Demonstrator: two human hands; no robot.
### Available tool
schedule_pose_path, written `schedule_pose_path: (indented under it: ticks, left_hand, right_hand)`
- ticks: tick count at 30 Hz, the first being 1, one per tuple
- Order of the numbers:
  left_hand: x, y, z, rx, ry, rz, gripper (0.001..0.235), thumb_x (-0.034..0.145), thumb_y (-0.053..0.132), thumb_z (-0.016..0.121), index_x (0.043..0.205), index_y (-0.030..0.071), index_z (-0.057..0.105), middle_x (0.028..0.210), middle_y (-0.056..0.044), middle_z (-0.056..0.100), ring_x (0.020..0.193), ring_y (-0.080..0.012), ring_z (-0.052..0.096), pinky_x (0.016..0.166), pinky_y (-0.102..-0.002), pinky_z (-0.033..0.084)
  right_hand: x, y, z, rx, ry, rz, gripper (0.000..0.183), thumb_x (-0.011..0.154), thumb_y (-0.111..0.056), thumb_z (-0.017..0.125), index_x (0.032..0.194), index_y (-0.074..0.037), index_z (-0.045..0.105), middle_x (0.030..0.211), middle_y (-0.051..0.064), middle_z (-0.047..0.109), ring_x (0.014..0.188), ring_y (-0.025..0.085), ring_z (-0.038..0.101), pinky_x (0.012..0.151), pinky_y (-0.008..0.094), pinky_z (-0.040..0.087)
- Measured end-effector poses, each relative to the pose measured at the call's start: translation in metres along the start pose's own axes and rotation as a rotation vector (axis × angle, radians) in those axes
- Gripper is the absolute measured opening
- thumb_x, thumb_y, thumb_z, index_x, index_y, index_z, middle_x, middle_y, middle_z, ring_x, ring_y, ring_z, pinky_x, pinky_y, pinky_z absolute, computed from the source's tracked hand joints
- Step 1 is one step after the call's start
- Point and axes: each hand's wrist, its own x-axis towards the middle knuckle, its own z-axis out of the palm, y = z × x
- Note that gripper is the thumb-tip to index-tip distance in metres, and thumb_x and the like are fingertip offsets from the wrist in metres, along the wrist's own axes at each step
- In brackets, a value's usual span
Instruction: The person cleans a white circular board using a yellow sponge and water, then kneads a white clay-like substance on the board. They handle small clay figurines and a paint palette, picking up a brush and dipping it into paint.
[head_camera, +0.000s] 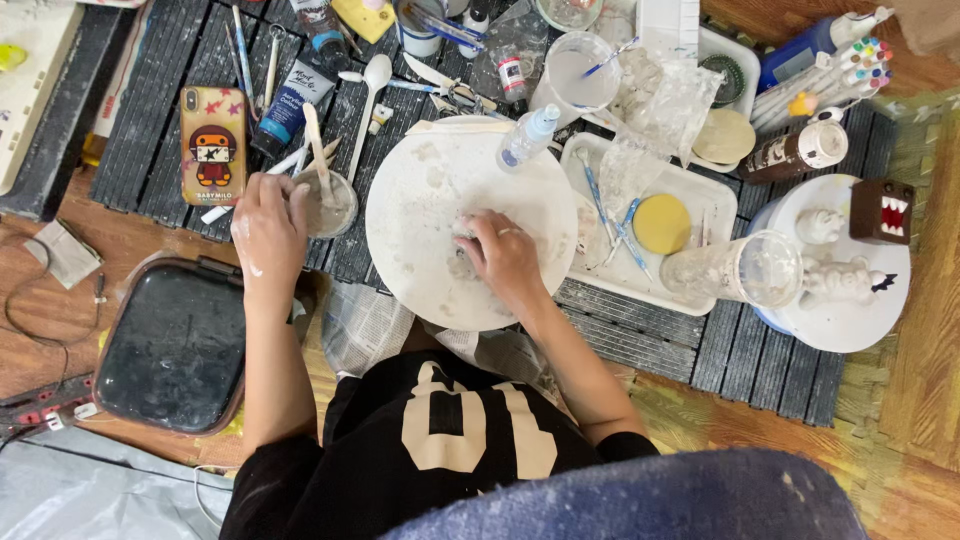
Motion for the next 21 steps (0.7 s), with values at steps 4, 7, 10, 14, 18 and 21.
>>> schedule_pose_path:
  ticks: [4, 7, 10, 14, 18, 21]
  left_hand:
    - [0.001, 0.006, -0.011, 0.16, -0.041, 0.003, 0.012, 0.109, 0.016, 0.07, 0.107, 0.006, 0.063, 0.106, -0.007, 0.064, 0.098, -0.029, 0.061, 0.096, -0.047, 0.037]
    - [0.0, 0.011, -0.022, 0.233, -0.009, 0.074, 0.007, 0.103, 0.017, 0.074, 0.103, 0.011, 0.07, 0.11, 0.0, 0.067, 0.108, -0.0234, 0.061, 0.105, -0.044, 0.032]
    - [0.0, 0.017, -0.032, 0.233, 0.043, 0.079, 0.004, 0.1, 0.016, 0.076, 0.101, 0.014, 0.073, 0.115, 0.003, 0.069, 0.113, -0.0209, 0.06, 0.11, -0.042, 0.03]
    - [-0.003, 0.028, -0.03, 0.224, 0.051, 0.094, 0.014, 0.099, 0.027, 0.084, 0.099, 0.017, 0.075, 0.119, 0.004, 0.07, 0.11, -0.0195, 0.061, 0.108, -0.043, 0.029]
    - [-0.022, 0.057, 0.0, 0.09, -0.121, 0.165, 0.03, 0.101, 0.034, 0.079, 0.12, 0.012, 0.074, 0.13, 0.0, 0.068, 0.119, -0.0193, 0.062, 0.111, -0.045, 0.03]
    - [-0.036, 0.078, 0.025, 0.071, -0.194, 0.207, 0.05, 0.094, 0.037, 0.074, 0.135, 0.009, 0.064, 0.147, -0.011, 0.058, 0.137, -0.0292, 0.052, 0.114, -0.052, 0.026]
  right_hand:
    - [-0.002, 0.002, 0.003, -0.013, -0.004, -0.002, 0.03, 0.093, -0.017, 0.079, 0.112, -0.006, 0.058, 0.11, 0.011, 0.073, 0.093, 0.028, 0.073, 0.076, 0.037, 0.059]
    - [-0.004, 0.0, 0.004, -0.043, 0.014, -0.014, 0.031, 0.092, -0.017, 0.078, 0.114, -0.007, 0.058, 0.109, 0.011, 0.072, 0.094, 0.029, 0.072, 0.078, 0.039, 0.059]
    - [-0.003, -0.001, 0.003, -0.041, 0.002, 0.007, 0.031, 0.093, -0.017, 0.079, 0.115, -0.006, 0.06, 0.107, 0.013, 0.072, 0.092, 0.03, 0.072, 0.078, 0.04, 0.059]
    - [-0.01, 0.0, 0.001, -0.003, 0.044, -0.001, 0.031, 0.094, -0.016, 0.076, 0.119, -0.008, 0.06, 0.111, 0.01, 0.073, 0.097, 0.028, 0.071, 0.084, 0.04, 0.058]
    - [-0.018, 0.008, -0.001, 0.041, 0.011, 0.181, 0.035, 0.09, -0.023, 0.081, 0.12, -0.016, 0.063, 0.103, 0.005, 0.075, 0.088, 0.02, 0.069, 0.082, 0.04, 0.055]
    - [-0.016, 0.022, -0.011, 0.136, 0.064, 0.388, 0.034, 0.092, -0.024, 0.081, 0.121, -0.019, 0.063, 0.099, 0.003, 0.073, 0.086, 0.019, 0.066, 0.084, 0.037, 0.055]
